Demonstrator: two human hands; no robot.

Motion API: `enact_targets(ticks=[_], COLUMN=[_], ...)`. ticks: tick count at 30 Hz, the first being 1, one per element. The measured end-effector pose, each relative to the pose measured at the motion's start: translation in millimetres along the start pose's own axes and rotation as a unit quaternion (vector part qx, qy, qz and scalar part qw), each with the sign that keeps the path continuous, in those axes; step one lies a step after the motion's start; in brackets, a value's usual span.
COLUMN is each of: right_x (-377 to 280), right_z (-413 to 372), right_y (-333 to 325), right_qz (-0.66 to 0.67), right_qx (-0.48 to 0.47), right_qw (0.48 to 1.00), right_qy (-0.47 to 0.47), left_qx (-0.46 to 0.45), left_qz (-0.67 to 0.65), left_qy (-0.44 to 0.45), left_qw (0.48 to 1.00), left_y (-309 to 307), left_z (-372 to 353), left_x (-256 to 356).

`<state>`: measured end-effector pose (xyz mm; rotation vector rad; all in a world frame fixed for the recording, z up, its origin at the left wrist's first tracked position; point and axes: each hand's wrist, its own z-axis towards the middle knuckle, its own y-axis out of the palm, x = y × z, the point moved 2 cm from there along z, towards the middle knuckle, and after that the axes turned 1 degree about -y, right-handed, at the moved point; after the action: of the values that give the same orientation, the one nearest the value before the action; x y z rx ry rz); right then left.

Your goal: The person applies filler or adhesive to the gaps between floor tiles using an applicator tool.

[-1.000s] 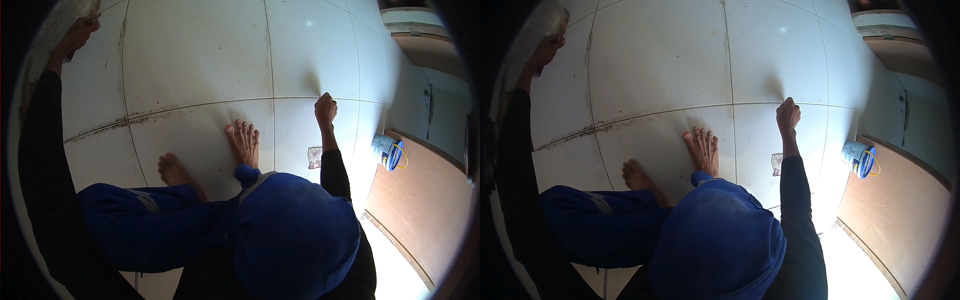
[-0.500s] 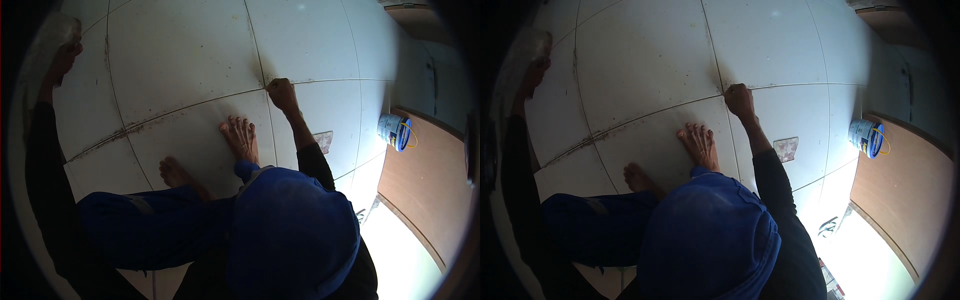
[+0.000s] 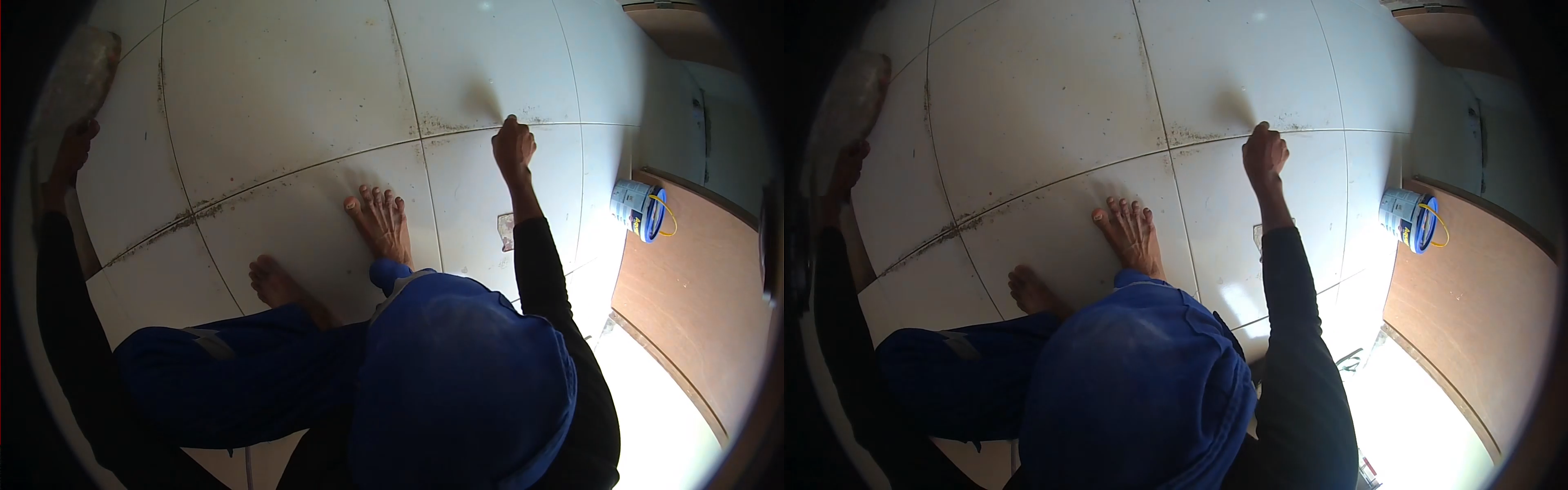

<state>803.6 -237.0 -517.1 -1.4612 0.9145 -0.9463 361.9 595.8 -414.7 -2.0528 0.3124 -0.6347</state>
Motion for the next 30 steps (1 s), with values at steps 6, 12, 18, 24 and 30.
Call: enact_targets(ticks=[6,12,18,24,30], right_x=[-117.4,98.8,198.8,89.6,-105.6], right_z=[-58.0,33.1,90.4,52.1,-52.6], right_y=[-17.6,6.4,18.5,21.2,-10.8], right_qz=[0.163,0.149,0.093,-0.004,0.115], right_qx=[-0.095,0.037,0.012,0.061,-0.090], right_qw=[0.980,0.973,0.982,0.993,0.987], right_qy=[-0.063,0.174,0.163,0.100,-0.066], left_qx=[0.045,0.085,0.086,0.006,0.026], left_qz=[-0.032,-0.026,-0.012,0.028,0.101], left_qy=[0.026,0.046,0.003,0.002,-0.109], left_qw=[0.998,0.995,0.996,1.000,0.989], left_y=[16.9,13.1,4.5,8.9,26.4], left_z=[40.2,41.4,1.5,32.6,-11.8], left_x=[30.8,41.5,26.3,-17.5,115.4])
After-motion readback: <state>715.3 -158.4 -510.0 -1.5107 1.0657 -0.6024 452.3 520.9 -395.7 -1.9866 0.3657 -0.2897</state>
